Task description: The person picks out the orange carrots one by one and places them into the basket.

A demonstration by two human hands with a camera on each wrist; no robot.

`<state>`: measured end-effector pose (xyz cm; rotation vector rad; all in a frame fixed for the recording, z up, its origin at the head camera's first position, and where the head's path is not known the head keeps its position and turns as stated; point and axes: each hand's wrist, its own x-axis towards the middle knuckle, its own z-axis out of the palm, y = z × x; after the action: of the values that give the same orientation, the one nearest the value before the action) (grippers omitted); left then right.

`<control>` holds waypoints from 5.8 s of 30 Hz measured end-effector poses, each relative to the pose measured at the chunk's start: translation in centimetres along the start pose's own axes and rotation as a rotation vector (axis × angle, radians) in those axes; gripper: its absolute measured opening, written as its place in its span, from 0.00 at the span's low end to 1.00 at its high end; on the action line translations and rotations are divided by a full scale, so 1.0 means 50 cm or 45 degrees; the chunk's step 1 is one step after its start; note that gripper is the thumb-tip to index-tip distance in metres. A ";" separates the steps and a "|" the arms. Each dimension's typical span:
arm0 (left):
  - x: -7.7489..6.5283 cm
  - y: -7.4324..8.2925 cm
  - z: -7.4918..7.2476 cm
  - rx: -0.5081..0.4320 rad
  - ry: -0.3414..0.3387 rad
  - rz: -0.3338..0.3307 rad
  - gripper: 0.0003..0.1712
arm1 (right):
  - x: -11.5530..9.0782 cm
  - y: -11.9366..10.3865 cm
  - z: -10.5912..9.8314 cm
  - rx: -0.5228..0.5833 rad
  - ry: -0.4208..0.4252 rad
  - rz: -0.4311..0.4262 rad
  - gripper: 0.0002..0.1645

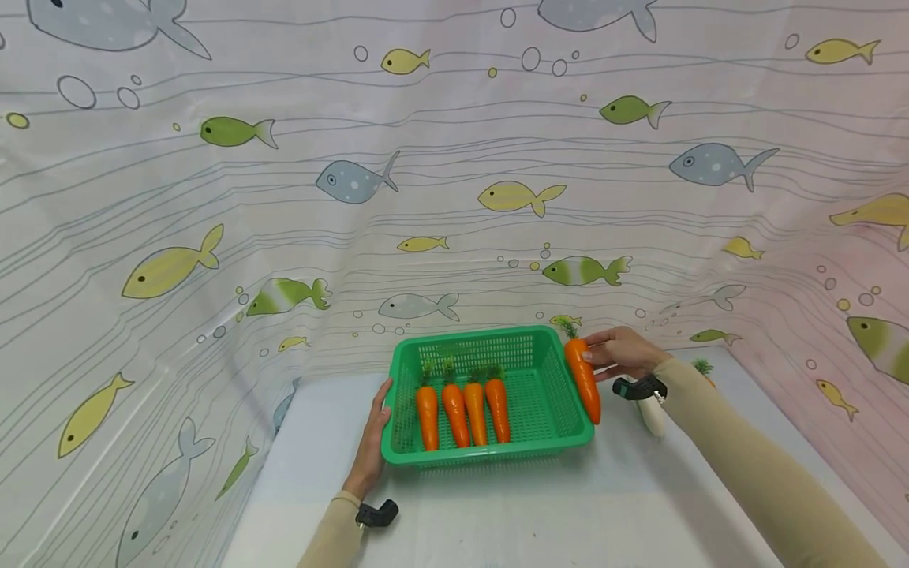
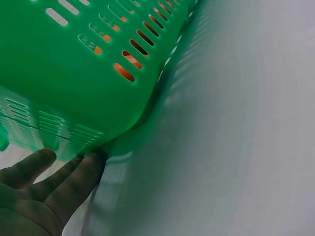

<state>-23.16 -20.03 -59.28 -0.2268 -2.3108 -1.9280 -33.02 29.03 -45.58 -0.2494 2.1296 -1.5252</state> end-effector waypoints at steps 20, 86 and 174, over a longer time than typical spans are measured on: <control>0.003 -0.002 0.000 0.006 0.000 0.002 0.32 | 0.040 -0.027 0.048 0.035 -0.045 -0.063 0.40; 0.000 0.002 0.001 0.027 0.011 0.010 0.33 | 0.161 -0.004 0.225 -0.110 -0.009 0.096 0.34; -0.003 -0.003 0.000 0.025 0.018 -0.006 0.32 | 0.172 0.031 0.251 -0.218 0.032 0.141 0.36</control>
<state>-23.05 -20.07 -59.47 -0.2057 -2.3223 -1.9021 -33.94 15.46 -52.57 -0.1691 2.2572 -1.2921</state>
